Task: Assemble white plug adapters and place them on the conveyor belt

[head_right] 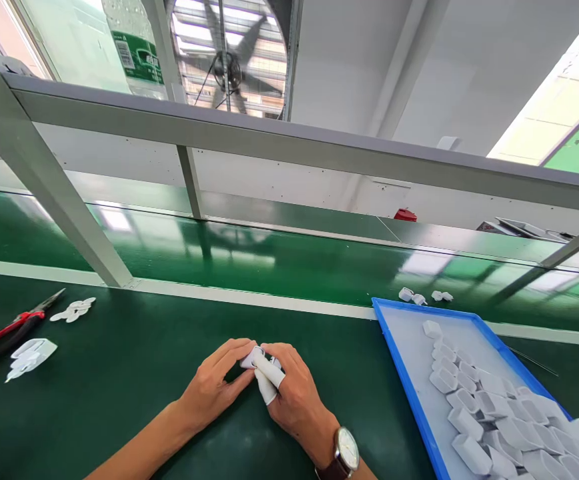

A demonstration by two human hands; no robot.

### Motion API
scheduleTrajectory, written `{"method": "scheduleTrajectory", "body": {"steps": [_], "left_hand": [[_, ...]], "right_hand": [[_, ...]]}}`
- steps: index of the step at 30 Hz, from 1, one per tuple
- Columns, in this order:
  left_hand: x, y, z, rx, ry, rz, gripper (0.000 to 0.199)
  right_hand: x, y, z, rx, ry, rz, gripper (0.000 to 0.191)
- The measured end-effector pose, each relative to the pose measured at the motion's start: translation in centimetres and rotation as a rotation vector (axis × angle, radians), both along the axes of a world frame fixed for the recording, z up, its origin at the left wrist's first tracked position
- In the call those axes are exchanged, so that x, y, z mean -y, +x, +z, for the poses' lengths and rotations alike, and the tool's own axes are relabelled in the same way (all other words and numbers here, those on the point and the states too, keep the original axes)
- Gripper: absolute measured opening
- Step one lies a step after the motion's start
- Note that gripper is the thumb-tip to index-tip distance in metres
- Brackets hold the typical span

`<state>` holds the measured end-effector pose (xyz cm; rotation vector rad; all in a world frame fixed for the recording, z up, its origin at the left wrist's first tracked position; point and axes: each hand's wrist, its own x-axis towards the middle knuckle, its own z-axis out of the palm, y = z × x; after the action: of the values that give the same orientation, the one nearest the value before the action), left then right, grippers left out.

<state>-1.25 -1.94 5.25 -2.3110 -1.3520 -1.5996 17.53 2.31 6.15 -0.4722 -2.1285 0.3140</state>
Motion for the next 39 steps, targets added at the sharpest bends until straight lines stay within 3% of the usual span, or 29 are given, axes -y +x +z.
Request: {"method": "scheduleTrajectory", "body": {"steps": [6,13,18,34,39], "left_hand": [[0.2,0.2,0.0,0.007,-0.031,-0.005,0.031],[0.1,0.0,-0.2,0.050,-0.097,-0.037,0.030],[0.4,0.3,-0.1,0.091,-0.080,-0.065,0.032],[0.7,0.6,0.0,0.092,-0.100,-0.051,0.030],[0.3,0.2,-0.5,0.102,-0.126,-0.035,0.030]], "right_hand": [[0.2,-0.1,-0.2,0.005,0.031,-0.011,0.055],[-0.2,-0.1,-0.6,-0.112,-0.133,0.040,0.045],[0.0,0.0,0.2,-0.082,-0.178,0.066,0.040],[0.6,-0.1,1.5,0.033,-0.042,0.073,0.058],[0.4,-0.1,0.7,0.006,-0.011,0.041,0.060]]}}
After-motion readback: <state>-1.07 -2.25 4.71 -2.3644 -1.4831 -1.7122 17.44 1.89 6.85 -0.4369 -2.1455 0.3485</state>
